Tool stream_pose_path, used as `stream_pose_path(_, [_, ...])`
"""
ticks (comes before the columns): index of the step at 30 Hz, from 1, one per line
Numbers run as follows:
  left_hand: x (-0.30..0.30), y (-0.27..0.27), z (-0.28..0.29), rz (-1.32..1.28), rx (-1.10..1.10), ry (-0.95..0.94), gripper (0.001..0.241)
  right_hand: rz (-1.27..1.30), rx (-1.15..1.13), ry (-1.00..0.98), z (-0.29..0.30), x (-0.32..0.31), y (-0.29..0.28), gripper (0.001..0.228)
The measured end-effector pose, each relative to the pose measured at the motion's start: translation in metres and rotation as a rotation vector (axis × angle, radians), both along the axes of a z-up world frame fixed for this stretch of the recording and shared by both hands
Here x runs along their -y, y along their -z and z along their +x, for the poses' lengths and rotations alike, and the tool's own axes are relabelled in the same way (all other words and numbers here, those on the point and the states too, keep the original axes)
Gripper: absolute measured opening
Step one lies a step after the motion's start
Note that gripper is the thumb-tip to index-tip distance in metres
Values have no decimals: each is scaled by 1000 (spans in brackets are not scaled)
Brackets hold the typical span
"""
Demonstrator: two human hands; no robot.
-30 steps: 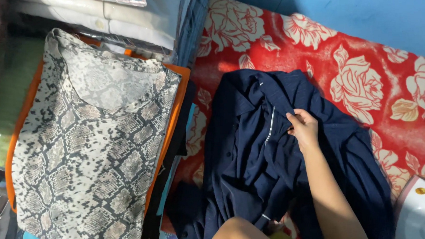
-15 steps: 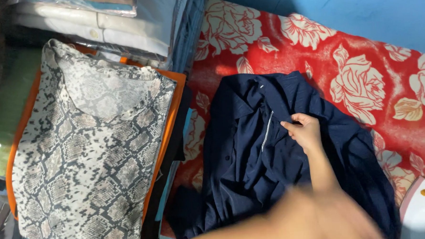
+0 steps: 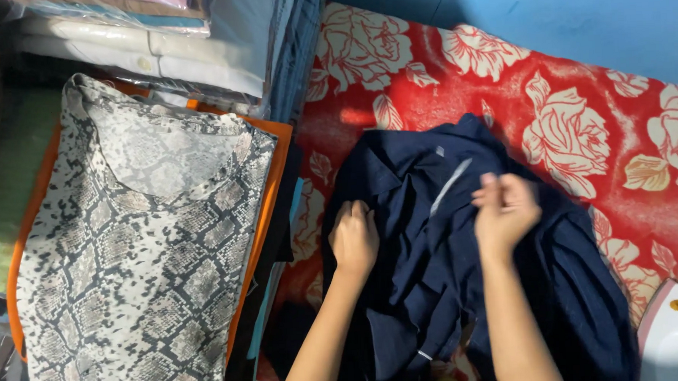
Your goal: The person buttons a dark blue shirt laid out on a floral-patterned surface. They then spray the shirt with water from a spray bottle and iron it with a pink and white iron. The person smooths the fabric with their hands and flips the shirt over to continue ironing.
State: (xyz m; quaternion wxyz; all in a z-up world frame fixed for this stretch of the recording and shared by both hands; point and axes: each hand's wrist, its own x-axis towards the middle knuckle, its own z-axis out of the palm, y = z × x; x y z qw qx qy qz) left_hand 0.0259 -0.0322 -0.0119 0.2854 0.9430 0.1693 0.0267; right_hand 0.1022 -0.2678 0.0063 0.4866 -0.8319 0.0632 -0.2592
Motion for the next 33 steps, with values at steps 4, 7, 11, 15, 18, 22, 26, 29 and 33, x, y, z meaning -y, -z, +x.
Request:
stream_pose_path(4, [0, -17, 8, -104, -61, -39, 16, -343, 308, 115, -10, -31, -67, 19])
stream_pose_path(7, [8, -43, 11, -403, -27, -151, 11, -404, 246, -24, -37, -77, -64, 20])
stream_pose_path(11, [24, -71, 2, -712, 90, -398, 8, 16, -72, -129, -66, -114, -29, 18])
stream_pose_path(15, [36, -71, -6, -827, 77, -492, 6, 93, -95, -131, -73, -110, -13, 16])
stream_pose_path(18, [46, -74, -6, -898, 114, -480, 3, 103, -110, -164, -75, -104, -26, 11])
stream_pose_path(22, [49, -60, 0, -970, 65, -483, 6, 244, -139, -205, -75, -96, -17, 9])
stream_pose_path(26, [49, -71, 2, -952, 85, -440, 4, 163, -104, -182, -74, -97, -18, 9])
stream_pose_path(29, [48, -68, 1, -906, 93, -424, 3, 42, -93, -183, -69, -97, -21, 9])
stream_pose_path(33, [48, -53, 1, -927, 130, -465, 4, 7, -327, -97, -53, -72, 22, 9])
